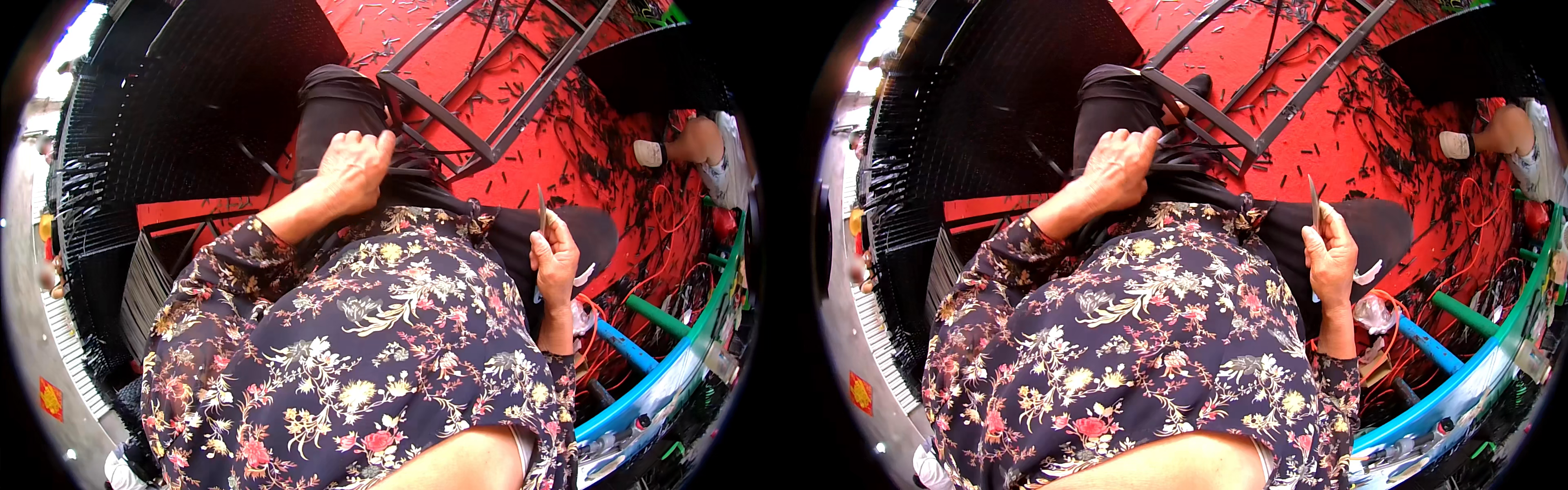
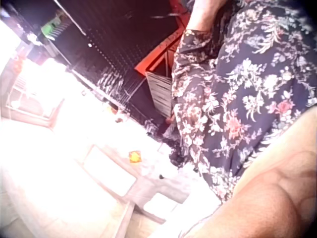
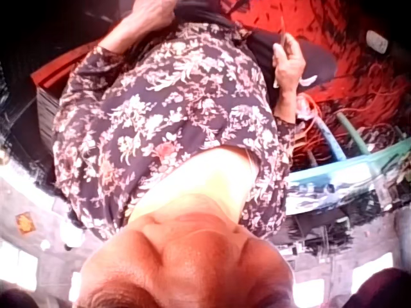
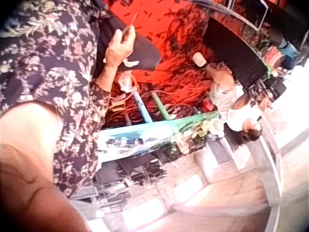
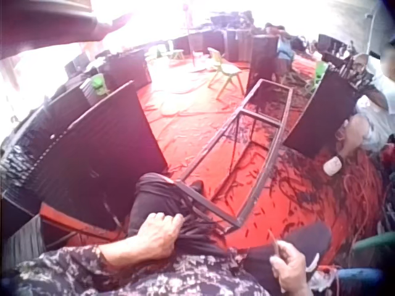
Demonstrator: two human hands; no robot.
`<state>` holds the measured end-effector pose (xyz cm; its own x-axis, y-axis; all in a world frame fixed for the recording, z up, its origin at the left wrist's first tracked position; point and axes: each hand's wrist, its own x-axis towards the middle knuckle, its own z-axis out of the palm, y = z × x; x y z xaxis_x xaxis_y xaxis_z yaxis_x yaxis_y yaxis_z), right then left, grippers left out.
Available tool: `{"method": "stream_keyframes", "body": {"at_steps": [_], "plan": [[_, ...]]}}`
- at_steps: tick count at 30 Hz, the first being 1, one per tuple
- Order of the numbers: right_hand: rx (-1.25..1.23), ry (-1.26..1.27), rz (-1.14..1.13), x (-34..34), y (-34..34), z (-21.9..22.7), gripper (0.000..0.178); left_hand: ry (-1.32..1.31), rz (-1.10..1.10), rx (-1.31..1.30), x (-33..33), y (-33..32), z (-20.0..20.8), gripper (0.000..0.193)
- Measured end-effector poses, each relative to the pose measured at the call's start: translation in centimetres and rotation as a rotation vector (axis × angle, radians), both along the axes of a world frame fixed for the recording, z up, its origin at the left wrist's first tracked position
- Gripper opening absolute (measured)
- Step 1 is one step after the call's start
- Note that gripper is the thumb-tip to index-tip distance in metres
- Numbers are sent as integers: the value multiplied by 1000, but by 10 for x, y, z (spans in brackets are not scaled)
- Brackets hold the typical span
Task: The person sits on the floor and weaves black plastic strips into a metal chair frame. They use a flat metal tool to push the strips through the frame slots and a hammer to tap them into place. The person repeatedly picks up strips, threads them through the frame, and secures them.
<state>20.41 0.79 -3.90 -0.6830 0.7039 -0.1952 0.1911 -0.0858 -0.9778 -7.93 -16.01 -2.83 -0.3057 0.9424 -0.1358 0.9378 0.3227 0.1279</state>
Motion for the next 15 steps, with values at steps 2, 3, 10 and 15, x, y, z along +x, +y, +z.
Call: {"method": "stream_keyframes", "body": {"at_steps": [2, 3, 10, 15], "plan": [[3, 10, -8, 0, 0, 0, 36, -193, 62, -31, -14, 2, 9, 52], [2, 10, -14, 0, -1, 1, 36, -265, 89, -59, -18, 1, 13, 52], [-28, 36, -61, 0, 0, 1, 35, -711, 432, 132, -65, -14, 20, 55], [-59, 85, -92, 3, 6, 1, 34, -989, 531, 109, -99, -38, 39, 48]]}}
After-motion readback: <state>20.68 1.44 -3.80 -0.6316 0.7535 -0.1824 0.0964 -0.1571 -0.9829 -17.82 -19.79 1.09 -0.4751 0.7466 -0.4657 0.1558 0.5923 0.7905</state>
